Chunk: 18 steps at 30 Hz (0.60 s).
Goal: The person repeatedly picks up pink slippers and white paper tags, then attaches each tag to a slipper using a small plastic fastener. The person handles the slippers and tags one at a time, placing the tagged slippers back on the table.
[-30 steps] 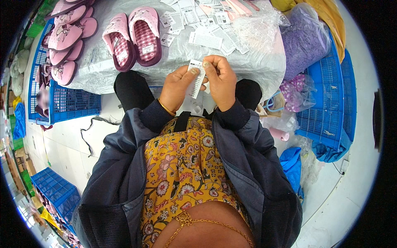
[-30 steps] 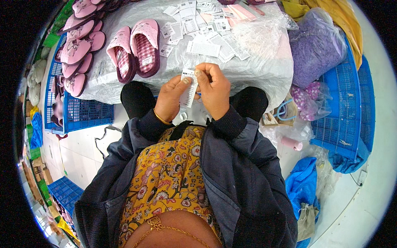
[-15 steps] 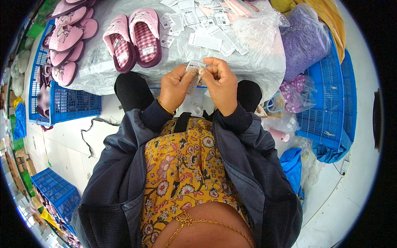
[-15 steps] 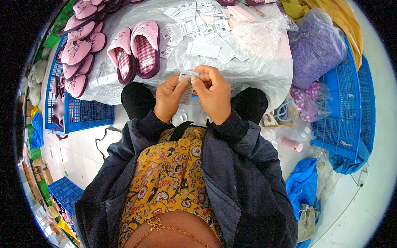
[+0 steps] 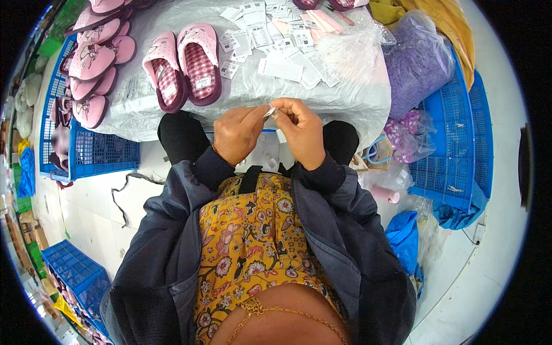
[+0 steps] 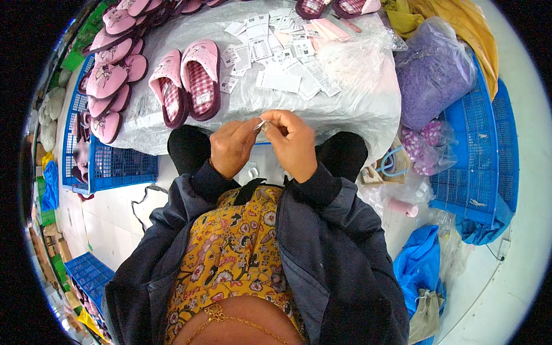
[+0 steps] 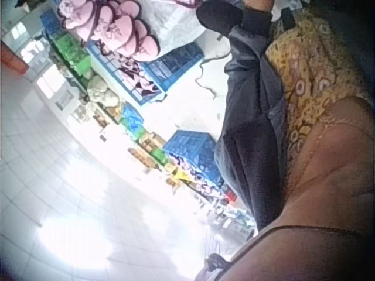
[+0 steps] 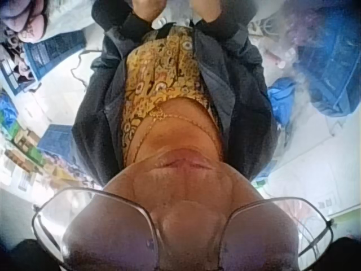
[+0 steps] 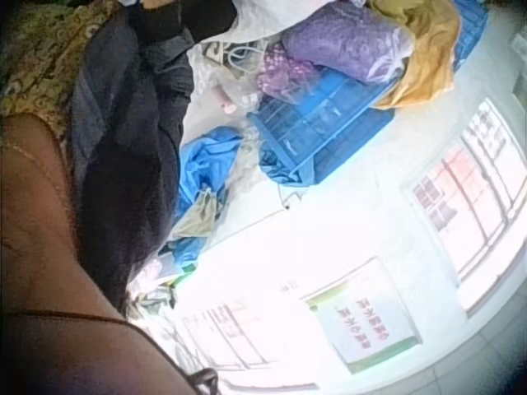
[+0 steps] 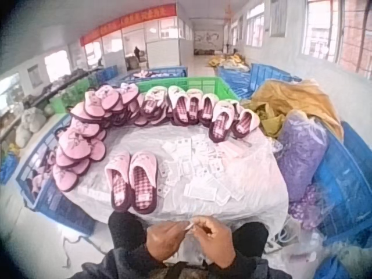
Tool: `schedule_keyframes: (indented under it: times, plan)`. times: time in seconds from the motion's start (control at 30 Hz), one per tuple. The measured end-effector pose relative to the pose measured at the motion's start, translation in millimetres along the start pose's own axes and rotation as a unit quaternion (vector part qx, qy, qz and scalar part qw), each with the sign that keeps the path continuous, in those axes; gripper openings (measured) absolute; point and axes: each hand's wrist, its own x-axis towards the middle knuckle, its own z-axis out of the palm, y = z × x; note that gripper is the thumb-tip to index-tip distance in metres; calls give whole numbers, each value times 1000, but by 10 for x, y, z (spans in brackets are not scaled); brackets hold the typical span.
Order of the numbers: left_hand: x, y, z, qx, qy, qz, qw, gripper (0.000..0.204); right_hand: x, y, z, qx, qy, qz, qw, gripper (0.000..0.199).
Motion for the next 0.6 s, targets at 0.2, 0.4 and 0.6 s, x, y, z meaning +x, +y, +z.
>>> schedule_keyframes:
  times: [0.2,0.4,0.6]
  plan:
    - [95,129,-93,-95,-10,-43,995,17,12,1,-27,6,-5,-4,1000,13]
    - [107,193,-96,-80,-5,-86,993,12,-9,22,-17,-28,-4,-7,1000,12]
    - [124,135,-35,-30,-20,-51,998,9,-25,159,-20,-12,0,-2,1000,13]
